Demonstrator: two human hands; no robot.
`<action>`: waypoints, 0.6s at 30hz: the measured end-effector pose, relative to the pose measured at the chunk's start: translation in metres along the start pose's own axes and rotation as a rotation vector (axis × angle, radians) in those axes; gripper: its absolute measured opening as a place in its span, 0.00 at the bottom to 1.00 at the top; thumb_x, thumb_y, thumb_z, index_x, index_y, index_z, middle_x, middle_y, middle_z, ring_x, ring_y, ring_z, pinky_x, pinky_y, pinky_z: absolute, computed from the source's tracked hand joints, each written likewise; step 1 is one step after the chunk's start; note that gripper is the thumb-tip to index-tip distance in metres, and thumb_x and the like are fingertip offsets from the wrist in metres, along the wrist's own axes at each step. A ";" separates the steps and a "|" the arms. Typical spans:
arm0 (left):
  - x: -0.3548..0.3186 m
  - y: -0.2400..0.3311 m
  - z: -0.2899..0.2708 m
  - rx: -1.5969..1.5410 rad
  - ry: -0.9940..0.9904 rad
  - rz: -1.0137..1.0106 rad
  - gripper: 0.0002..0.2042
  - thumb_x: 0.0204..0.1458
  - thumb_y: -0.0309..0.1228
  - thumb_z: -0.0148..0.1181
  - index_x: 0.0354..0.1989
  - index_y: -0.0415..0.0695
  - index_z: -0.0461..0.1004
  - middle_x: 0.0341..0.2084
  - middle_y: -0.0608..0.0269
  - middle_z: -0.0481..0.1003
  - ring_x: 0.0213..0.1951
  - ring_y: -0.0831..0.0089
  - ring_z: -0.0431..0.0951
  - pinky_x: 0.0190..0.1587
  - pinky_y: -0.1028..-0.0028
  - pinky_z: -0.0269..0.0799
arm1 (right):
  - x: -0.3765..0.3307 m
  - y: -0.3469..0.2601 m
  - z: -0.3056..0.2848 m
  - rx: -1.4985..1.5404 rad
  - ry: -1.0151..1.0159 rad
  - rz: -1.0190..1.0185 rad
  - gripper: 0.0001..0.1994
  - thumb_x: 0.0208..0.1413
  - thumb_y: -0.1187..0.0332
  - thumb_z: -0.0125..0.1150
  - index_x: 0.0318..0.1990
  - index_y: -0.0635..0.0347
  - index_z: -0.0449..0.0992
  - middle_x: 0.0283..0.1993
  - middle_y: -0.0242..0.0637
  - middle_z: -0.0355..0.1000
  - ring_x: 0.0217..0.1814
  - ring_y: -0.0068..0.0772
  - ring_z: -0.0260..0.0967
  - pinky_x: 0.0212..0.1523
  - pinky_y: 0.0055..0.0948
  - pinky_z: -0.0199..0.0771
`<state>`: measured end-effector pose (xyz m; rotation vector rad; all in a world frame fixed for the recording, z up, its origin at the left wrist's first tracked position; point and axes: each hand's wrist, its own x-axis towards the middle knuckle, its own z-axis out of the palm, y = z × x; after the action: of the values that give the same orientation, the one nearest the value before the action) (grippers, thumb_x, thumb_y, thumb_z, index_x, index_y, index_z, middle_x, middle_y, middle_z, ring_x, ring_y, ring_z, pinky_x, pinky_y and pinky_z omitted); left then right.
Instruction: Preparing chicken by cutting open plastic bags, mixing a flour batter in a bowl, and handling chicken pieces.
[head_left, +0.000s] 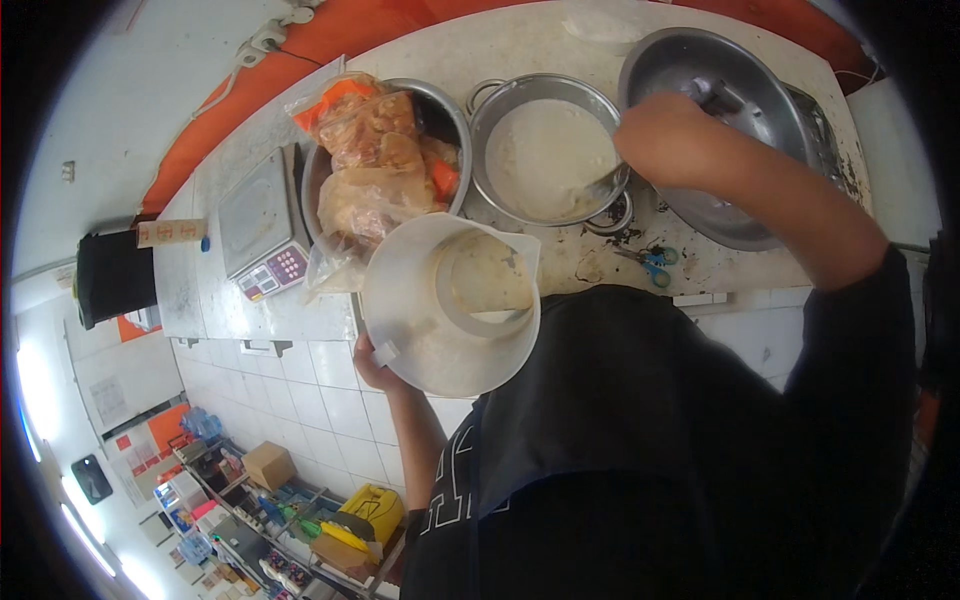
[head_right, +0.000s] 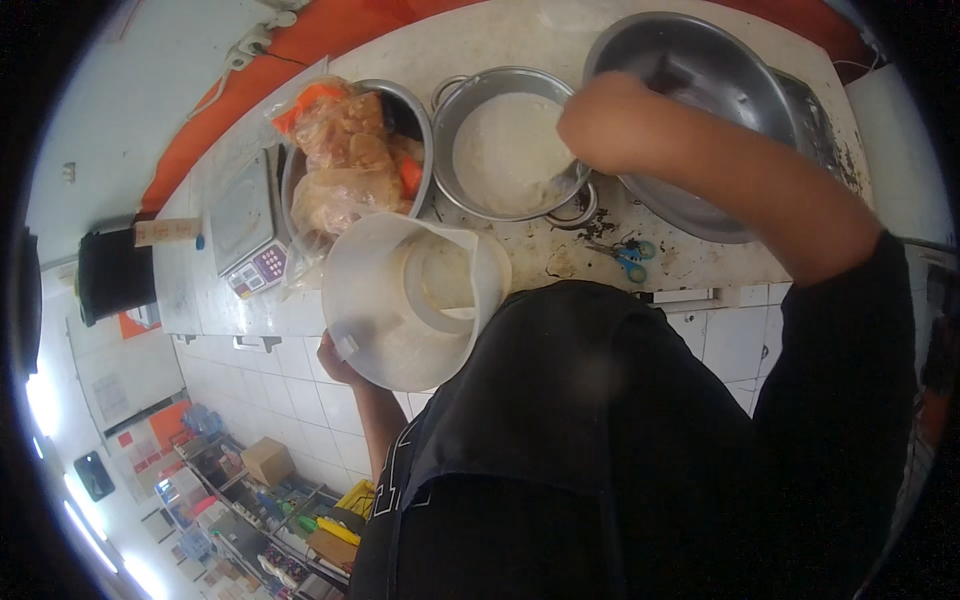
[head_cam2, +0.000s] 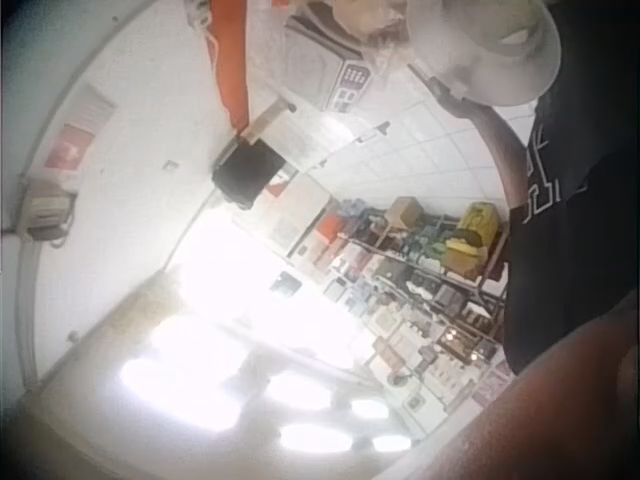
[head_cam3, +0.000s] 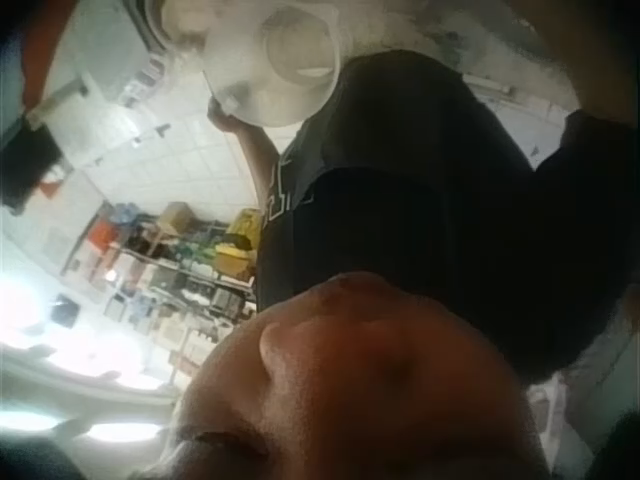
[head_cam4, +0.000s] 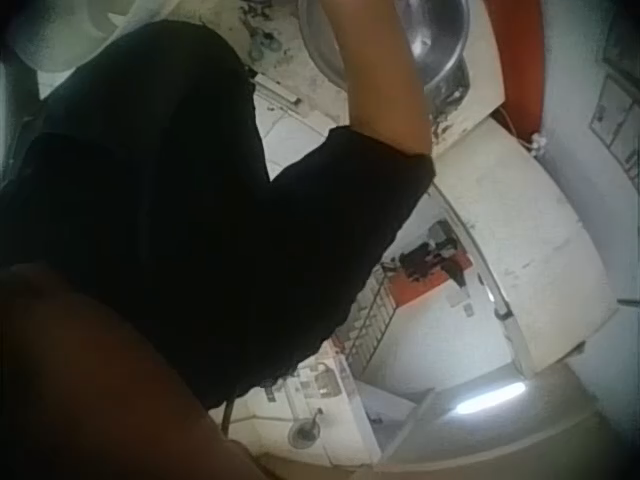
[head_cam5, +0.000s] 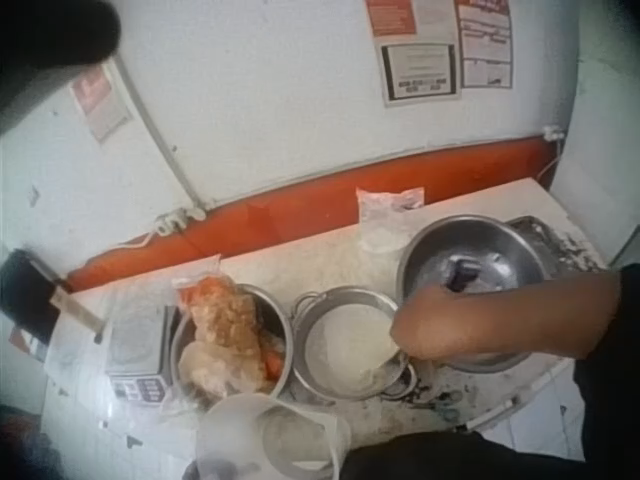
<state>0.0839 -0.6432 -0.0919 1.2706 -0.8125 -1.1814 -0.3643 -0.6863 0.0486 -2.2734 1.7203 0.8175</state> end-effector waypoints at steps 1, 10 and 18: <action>0.000 0.001 0.002 0.063 0.000 -0.018 0.24 0.55 0.38 0.32 0.35 0.30 0.74 0.28 0.51 0.78 0.32 0.63 0.78 0.34 0.71 0.77 | 0.001 -0.002 -0.004 -0.001 -0.011 0.006 0.07 0.48 0.72 0.59 0.33 0.64 0.82 0.32 0.46 0.78 0.35 0.47 0.77 0.34 0.42 0.76; -0.003 -0.006 -0.001 0.102 0.105 0.031 0.25 0.55 0.41 0.33 0.33 0.30 0.72 0.29 0.46 0.77 0.33 0.61 0.78 0.34 0.64 0.78 | 0.034 -0.022 -0.023 0.119 -0.156 -0.256 0.09 0.44 0.76 0.57 0.32 0.68 0.82 0.34 0.50 0.78 0.36 0.49 0.77 0.34 0.44 0.77; -0.007 0.013 0.006 -0.031 -0.163 -0.035 0.27 0.55 0.41 0.29 0.33 0.29 0.73 0.28 0.46 0.77 0.32 0.58 0.78 0.34 0.64 0.79 | 0.082 -0.003 0.008 0.207 -0.201 -0.274 0.12 0.48 0.75 0.55 0.40 0.63 0.80 0.38 0.48 0.77 0.40 0.50 0.75 0.37 0.45 0.74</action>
<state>0.0790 -0.6393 -0.0775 1.1783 -0.8897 -1.3337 -0.3493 -0.7504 -0.0018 -2.1426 1.3058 0.7418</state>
